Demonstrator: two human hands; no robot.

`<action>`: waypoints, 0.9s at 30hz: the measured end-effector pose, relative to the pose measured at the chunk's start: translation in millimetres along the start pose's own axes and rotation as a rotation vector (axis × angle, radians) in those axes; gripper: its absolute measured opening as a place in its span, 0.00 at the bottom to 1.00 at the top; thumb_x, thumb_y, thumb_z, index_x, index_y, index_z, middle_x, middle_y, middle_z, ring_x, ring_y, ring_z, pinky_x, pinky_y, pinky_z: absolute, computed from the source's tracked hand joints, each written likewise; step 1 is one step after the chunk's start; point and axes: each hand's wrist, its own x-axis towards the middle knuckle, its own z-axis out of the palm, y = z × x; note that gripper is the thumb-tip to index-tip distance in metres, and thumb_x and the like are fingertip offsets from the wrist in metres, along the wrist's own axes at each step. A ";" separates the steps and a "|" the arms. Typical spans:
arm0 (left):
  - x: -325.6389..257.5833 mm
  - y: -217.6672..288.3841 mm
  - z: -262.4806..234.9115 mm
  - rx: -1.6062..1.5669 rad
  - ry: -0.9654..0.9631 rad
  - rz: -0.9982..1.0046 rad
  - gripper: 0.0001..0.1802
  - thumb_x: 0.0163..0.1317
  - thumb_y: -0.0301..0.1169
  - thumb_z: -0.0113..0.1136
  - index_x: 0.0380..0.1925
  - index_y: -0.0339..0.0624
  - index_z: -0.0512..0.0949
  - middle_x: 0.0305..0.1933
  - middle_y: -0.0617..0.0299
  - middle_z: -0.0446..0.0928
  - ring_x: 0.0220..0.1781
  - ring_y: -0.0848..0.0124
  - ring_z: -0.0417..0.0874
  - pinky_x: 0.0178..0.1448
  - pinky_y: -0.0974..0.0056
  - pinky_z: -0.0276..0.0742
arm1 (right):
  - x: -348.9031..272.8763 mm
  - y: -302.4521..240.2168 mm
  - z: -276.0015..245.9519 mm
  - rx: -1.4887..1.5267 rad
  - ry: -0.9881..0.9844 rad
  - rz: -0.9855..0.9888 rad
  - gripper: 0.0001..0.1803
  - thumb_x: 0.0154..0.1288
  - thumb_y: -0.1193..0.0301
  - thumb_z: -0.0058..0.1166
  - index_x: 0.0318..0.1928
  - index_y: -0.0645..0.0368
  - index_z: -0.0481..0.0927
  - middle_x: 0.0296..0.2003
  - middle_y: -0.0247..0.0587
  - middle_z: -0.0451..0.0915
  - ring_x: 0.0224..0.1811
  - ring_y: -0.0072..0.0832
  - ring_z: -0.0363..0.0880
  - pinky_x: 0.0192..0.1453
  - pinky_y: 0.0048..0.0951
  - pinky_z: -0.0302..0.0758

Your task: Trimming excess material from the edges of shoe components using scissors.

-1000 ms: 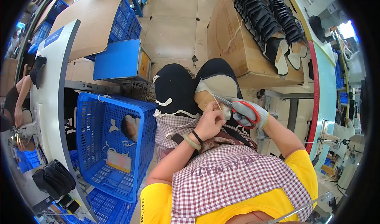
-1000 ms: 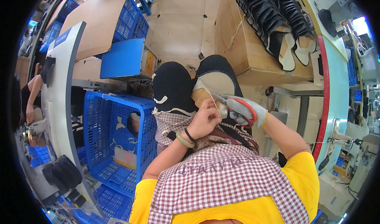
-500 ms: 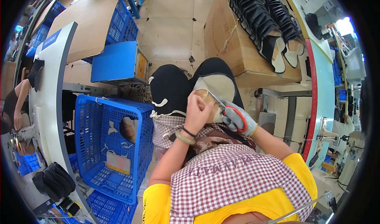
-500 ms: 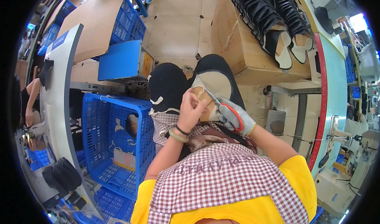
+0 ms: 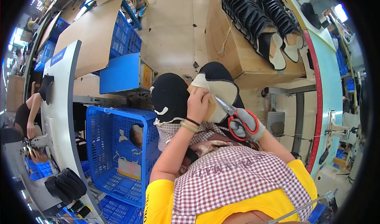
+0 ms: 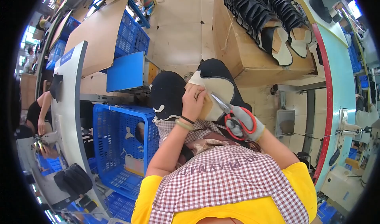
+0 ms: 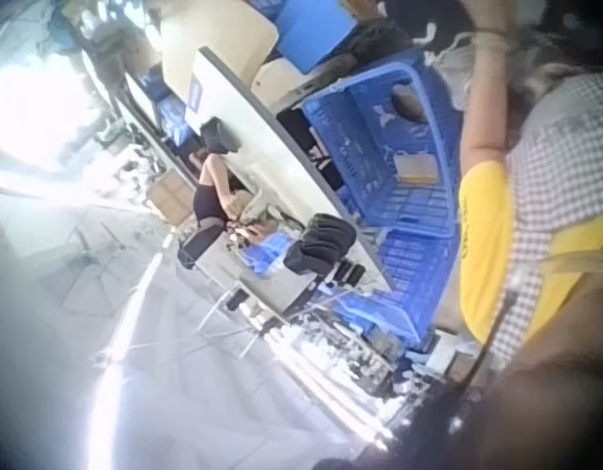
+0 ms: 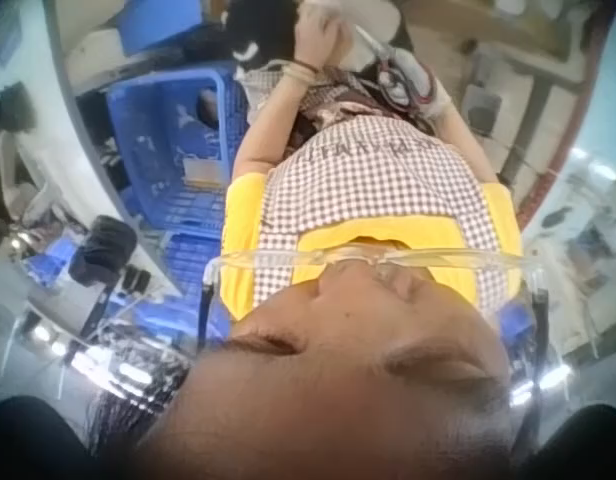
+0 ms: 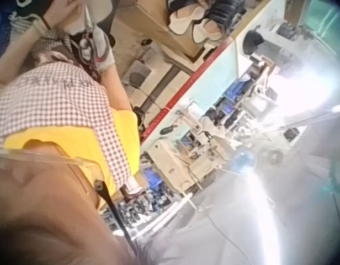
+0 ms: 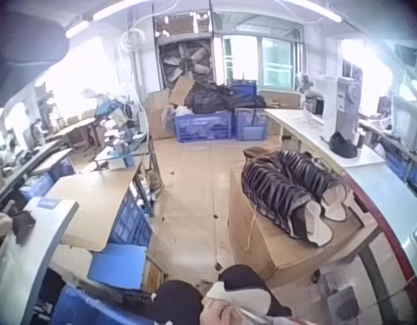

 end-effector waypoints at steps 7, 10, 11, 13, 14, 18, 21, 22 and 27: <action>-16.8 1.8 17.4 -0.304 0.188 -0.285 0.05 0.67 0.25 0.50 0.34 0.34 0.72 0.29 0.59 0.73 0.20 0.76 0.77 0.23 0.70 0.74 | -13.7 -37.9 15.9 -0.307 -0.098 -0.044 0.37 0.68 0.47 0.45 0.70 0.50 0.55 0.28 0.31 0.75 0.17 0.13 0.67 0.20 0.14 0.65; -16.6 3.0 16.6 -0.315 0.200 -0.290 0.05 0.68 0.25 0.50 0.34 0.33 0.71 0.33 0.59 0.70 0.22 0.75 0.78 0.25 0.72 0.76 | -4.7 -41.5 20.1 -0.355 -0.071 -0.009 0.33 0.68 0.49 0.46 0.66 0.53 0.60 0.27 0.31 0.75 0.17 0.13 0.68 0.18 0.15 0.67; -16.4 3.3 16.8 -0.312 0.201 -0.289 0.05 0.68 0.25 0.50 0.34 0.33 0.71 0.33 0.59 0.70 0.22 0.75 0.78 0.25 0.72 0.76 | -1.4 -41.7 21.0 -0.388 -0.033 0.007 0.29 0.68 0.50 0.46 0.62 0.54 0.65 0.27 0.32 0.75 0.17 0.13 0.69 0.18 0.16 0.67; -17.2 4.6 17.6 -0.396 0.215 -0.317 0.05 0.68 0.26 0.50 0.36 0.33 0.71 0.32 0.62 0.71 0.24 0.78 0.79 0.27 0.74 0.78 | 5.3 -41.0 19.2 -0.377 -0.014 0.050 0.25 0.68 0.51 0.47 0.55 0.55 0.68 0.26 0.31 0.75 0.17 0.13 0.69 0.18 0.16 0.67; -17.4 5.0 17.2 -0.396 0.216 -0.320 0.05 0.68 0.26 0.50 0.36 0.33 0.71 0.32 0.62 0.71 0.24 0.78 0.79 0.27 0.74 0.78 | 7.3 -40.8 18.6 -0.365 0.008 0.093 0.21 0.68 0.51 0.47 0.49 0.55 0.71 0.26 0.31 0.75 0.17 0.14 0.69 0.18 0.16 0.67; -17.4 4.4 18.2 -0.405 0.171 -0.352 0.06 0.67 0.26 0.51 0.35 0.32 0.71 0.36 0.62 0.70 0.26 0.77 0.79 0.29 0.73 0.80 | 11.5 -42.7 24.1 -0.343 0.017 0.069 0.18 0.67 0.52 0.49 0.40 0.54 0.70 0.25 0.31 0.75 0.17 0.13 0.69 0.18 0.16 0.67; -15.9 4.5 20.4 -0.385 0.138 -0.340 0.06 0.67 0.26 0.51 0.34 0.32 0.71 0.39 0.62 0.69 0.28 0.77 0.79 0.30 0.73 0.80 | 14.2 -34.5 26.0 -0.264 0.097 0.025 0.18 0.68 0.53 0.49 0.42 0.55 0.70 0.24 0.30 0.74 0.16 0.13 0.67 0.17 0.15 0.64; -15.6 3.6 21.7 -0.379 0.123 -0.330 0.06 0.67 0.25 0.52 0.33 0.31 0.72 0.41 0.62 0.68 0.28 0.77 0.79 0.30 0.73 0.80 | 13.5 -29.9 29.4 -0.242 0.124 0.002 0.17 0.68 0.54 0.50 0.42 0.54 0.71 0.24 0.30 0.73 0.16 0.13 0.66 0.17 0.15 0.62; -17.7 -9.5 22.8 -0.319 0.074 -0.319 0.06 0.65 0.24 0.52 0.31 0.30 0.72 0.43 0.61 0.68 0.30 0.76 0.79 0.32 0.72 0.80 | 15.3 -19.9 45.4 -0.263 0.221 0.002 0.13 0.68 0.58 0.49 0.45 0.52 0.72 0.23 0.28 0.70 0.14 0.12 0.62 0.15 0.15 0.58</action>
